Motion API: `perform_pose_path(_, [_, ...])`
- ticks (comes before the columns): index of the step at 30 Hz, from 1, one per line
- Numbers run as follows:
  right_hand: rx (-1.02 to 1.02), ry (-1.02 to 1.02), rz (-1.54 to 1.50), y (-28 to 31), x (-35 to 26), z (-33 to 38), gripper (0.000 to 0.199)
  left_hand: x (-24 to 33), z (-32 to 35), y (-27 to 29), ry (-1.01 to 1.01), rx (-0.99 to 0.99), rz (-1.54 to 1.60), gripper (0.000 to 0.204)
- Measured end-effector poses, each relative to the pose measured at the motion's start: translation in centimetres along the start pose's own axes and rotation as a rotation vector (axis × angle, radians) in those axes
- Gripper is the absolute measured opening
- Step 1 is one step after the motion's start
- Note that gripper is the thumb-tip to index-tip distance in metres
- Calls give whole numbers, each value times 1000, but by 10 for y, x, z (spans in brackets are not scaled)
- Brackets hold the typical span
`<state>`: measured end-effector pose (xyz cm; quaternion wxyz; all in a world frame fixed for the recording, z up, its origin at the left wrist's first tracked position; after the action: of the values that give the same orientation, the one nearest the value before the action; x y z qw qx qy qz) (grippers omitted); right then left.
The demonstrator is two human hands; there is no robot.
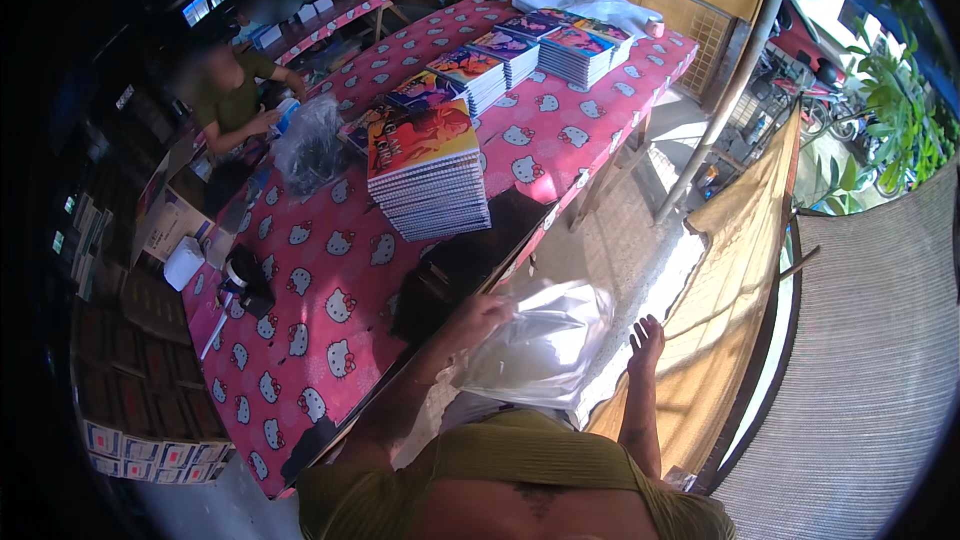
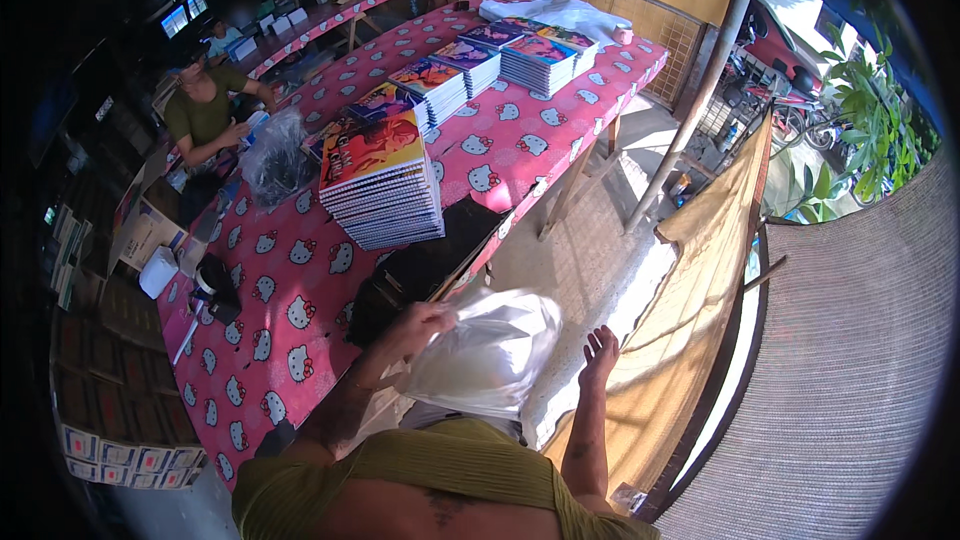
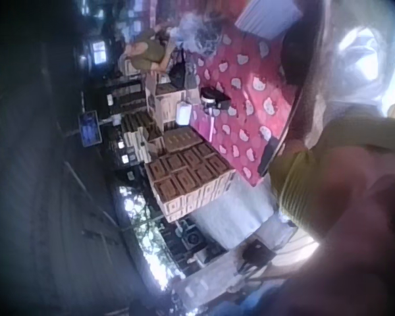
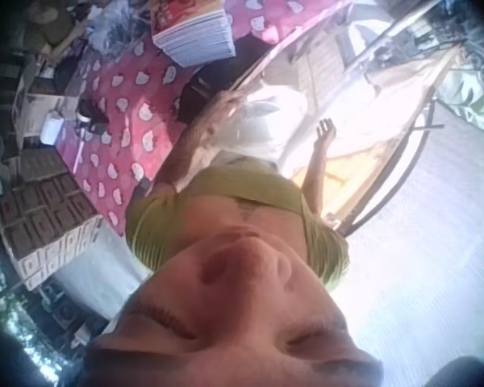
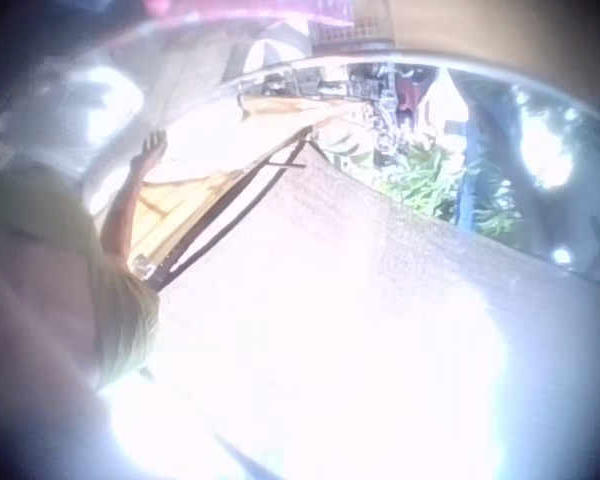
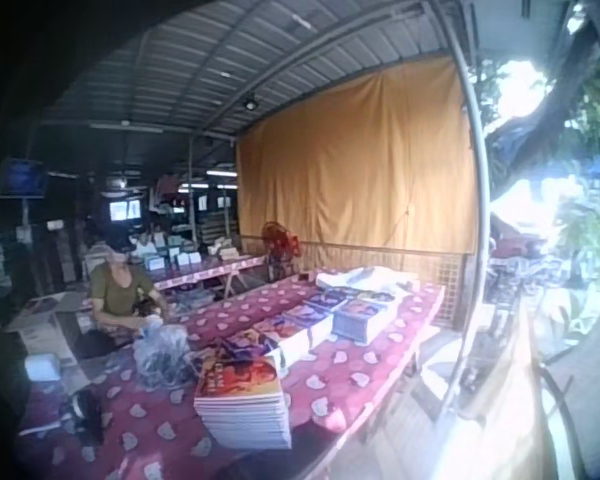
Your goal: The person organizes stacks of notebooks on a table, including picking up a stack, placing a notebook on top, and using a cutting tool by hand to trim or separate elements along the spiral binding.
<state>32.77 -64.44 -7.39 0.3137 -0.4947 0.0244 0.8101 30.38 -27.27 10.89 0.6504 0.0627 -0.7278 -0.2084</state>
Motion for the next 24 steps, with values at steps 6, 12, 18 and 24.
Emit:
perform_pose_path(6, [-150,-13,143,-85,-10,-37,33,113,232,293,-435,1589,-466,17])
perform_pose_path(12, [-512,238,428,-271,-30,-76,28,-13,205,286,360,1272,-1419,32])
perform_pose_path(18, [-784,1098,1170,-460,-40,-53,48,-174,202,257,1142,818,-1090,64])
perform_pose_path(24, [-1163,1396,1491,-578,38,-72,62,-54,178,310,568,1355,-1048,50])
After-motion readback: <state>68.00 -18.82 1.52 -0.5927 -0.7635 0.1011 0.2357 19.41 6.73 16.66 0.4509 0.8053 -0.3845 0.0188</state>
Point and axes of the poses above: each hand's wrist, its own z-axis away from the middle knuckle, its own y-axis out of the back of the hand, x = y × z, the point moved 9 cm from there along -z, towards the middle knuckle, and after that the axes turned 6 degrees about -y, right-handed, at the moved point
